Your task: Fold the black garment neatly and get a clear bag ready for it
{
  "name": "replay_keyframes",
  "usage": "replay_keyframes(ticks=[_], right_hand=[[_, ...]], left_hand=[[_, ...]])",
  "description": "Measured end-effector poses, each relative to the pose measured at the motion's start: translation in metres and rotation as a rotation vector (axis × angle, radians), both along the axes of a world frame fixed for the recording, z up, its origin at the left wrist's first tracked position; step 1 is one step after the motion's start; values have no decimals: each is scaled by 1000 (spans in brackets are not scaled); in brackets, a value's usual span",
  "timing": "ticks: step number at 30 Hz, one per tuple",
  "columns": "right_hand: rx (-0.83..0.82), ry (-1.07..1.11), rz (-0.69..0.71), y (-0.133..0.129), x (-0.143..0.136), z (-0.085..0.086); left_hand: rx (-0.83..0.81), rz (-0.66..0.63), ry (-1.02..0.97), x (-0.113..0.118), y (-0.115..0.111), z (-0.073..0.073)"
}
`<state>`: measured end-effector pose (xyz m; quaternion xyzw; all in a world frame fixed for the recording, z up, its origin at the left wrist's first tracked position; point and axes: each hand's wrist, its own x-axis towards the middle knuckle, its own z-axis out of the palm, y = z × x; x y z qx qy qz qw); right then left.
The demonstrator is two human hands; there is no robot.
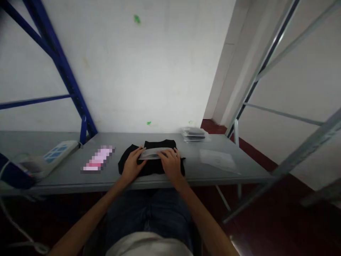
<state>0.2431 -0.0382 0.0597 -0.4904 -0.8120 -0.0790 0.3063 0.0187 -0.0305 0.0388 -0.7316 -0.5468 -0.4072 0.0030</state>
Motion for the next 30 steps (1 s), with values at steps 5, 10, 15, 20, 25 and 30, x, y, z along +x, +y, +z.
replay_keyframes(ticks=[5,10,15,20,25,30], right_hand=[[-167,-116,126,14,34,12],[-269,-152,-48,25,64,17],[-262,-23,-64,33,76,24],[-156,223,91,31,57,35],[-195,329,266,17,27,46],[-195,266,297,2,8,54]], left_hand=[[-2,-28,78,2,-2,3],[57,-122,248,6,-10,11],[73,-74,289,7,-9,8],[191,23,226,12,-12,9],[332,36,194,16,-22,17],[437,-70,183,14,-26,16]])
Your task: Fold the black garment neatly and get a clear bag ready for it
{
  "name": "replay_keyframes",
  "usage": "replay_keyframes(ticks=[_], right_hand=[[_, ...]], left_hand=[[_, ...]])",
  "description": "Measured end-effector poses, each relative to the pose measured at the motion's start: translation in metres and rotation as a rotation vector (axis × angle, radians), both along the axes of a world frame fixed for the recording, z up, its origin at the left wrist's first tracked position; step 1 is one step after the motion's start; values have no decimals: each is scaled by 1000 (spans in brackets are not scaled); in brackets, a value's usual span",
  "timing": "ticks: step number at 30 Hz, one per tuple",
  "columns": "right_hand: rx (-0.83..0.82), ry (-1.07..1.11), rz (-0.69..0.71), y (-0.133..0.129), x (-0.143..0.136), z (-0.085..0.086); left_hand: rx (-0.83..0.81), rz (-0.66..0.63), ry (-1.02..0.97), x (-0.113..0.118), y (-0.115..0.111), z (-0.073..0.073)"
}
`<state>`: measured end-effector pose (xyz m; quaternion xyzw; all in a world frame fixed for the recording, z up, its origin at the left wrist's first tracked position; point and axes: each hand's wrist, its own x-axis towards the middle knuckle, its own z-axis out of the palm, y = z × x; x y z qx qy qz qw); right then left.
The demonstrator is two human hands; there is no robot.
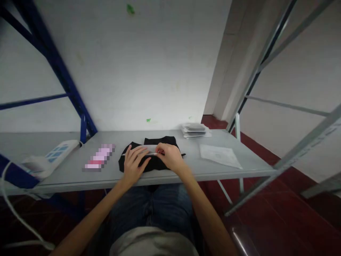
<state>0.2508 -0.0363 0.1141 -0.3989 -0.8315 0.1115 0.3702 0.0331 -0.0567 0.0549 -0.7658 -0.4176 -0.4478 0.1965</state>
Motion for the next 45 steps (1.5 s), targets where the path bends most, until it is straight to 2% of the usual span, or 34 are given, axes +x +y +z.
replay_keyframes(ticks=[4,10,14,20,24,28,31,34,38,45], right_hand=[[72,-93,-8,-6,-8,2],[104,-126,31,-7,-12,-3],[100,-119,19,-5,-8,-2],[105,36,-40,13,26,-1],[83,155,-167,28,60,-7],[44,103,-232,30,79,-10],[120,-11,-263,22,73,-6],[194,-100,-217,14,55,-2],[166,-172,-119,8,28,-5],[171,-255,-156,4,17,-13]], left_hand=[[90,-100,27,-2,0,-3],[161,-138,25,-2,1,-4],[149,-141,28,1,4,-1],[95,-34,3,-5,12,3],[35,35,-15,-18,19,1],[-33,38,-85,-23,22,-2],[-87,-8,-140,-20,19,-3],[-94,-51,-156,-16,16,-4],[-50,-73,-137,-14,14,-6],[41,-153,-81,-11,11,-6]])
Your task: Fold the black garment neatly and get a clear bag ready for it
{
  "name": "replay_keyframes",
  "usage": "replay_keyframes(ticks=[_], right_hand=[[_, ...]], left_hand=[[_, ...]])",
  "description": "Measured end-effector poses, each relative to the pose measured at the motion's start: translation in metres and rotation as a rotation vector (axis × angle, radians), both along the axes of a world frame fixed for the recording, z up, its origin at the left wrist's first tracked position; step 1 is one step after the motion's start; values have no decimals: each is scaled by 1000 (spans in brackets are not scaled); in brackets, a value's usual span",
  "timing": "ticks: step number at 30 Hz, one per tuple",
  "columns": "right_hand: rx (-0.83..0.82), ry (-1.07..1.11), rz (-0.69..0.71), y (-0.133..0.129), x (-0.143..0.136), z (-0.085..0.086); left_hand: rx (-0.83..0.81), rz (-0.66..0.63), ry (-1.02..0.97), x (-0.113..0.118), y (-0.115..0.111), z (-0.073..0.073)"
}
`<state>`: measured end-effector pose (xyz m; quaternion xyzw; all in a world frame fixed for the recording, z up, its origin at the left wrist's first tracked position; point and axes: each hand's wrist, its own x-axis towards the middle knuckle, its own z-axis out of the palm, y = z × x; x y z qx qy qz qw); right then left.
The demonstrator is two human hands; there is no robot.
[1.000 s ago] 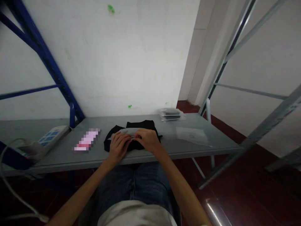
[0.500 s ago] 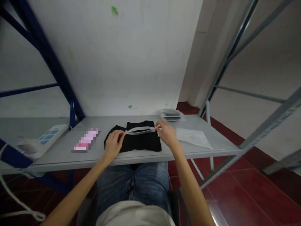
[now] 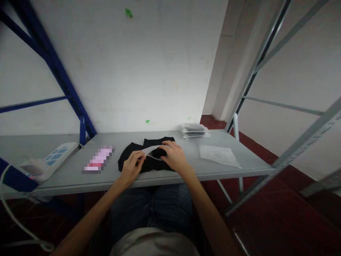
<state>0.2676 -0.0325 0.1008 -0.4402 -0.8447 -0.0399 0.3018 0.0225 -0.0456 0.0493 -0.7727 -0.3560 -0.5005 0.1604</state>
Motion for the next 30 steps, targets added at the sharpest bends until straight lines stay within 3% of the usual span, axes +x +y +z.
replay_keyframes(ticks=[5,10,18,23,30], right_hand=[[26,-136,-90,-1,-8,-11],[92,-107,-109,2,-19,-17],[148,90,75,-7,-21,2],[142,186,122,-20,-21,22],[180,438,98,-34,-15,42]], left_hand=[[60,-27,99,9,-8,5],[17,-61,82,10,-9,5],[-192,-97,-13,-4,-1,13],[-197,-2,-84,-18,6,18],[-173,275,-164,-38,12,29]])
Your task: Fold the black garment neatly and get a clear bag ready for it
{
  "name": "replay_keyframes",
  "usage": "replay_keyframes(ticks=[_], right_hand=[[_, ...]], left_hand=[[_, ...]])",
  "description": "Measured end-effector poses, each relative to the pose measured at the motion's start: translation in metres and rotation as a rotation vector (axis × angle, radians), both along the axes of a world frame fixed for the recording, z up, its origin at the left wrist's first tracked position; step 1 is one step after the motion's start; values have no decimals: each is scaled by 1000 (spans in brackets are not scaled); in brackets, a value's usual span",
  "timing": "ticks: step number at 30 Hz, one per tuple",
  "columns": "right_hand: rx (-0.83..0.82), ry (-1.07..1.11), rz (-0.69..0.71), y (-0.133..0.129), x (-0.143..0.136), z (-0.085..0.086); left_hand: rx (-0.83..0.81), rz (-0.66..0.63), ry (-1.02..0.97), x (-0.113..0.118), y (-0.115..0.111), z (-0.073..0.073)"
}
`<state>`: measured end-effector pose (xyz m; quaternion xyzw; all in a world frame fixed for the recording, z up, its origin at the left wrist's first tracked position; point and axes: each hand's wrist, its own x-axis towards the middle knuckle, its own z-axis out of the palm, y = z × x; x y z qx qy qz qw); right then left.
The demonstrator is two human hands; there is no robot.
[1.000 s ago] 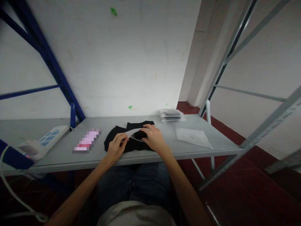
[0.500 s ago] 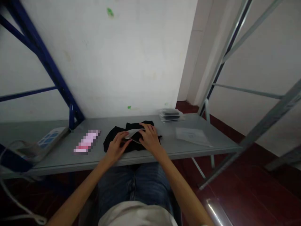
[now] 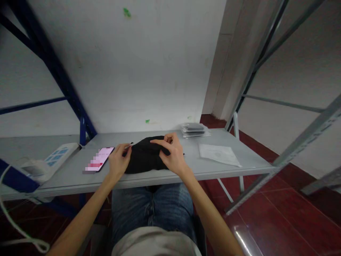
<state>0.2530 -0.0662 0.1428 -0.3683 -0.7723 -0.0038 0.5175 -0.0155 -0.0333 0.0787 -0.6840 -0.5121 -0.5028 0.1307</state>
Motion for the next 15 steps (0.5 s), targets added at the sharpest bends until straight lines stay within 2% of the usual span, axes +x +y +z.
replay_keyframes(ticks=[4,8,11,15], right_hand=[[-88,73,29,11,10,-6],[-169,121,-63,36,17,-31],[-217,124,-100,53,17,-54],[-191,96,-84,66,12,-80]], left_hand=[[16,139,-111,-13,4,8],[1,233,-201,-22,5,14],[-31,211,-277,-21,4,18],[-41,101,-358,-12,1,20]])
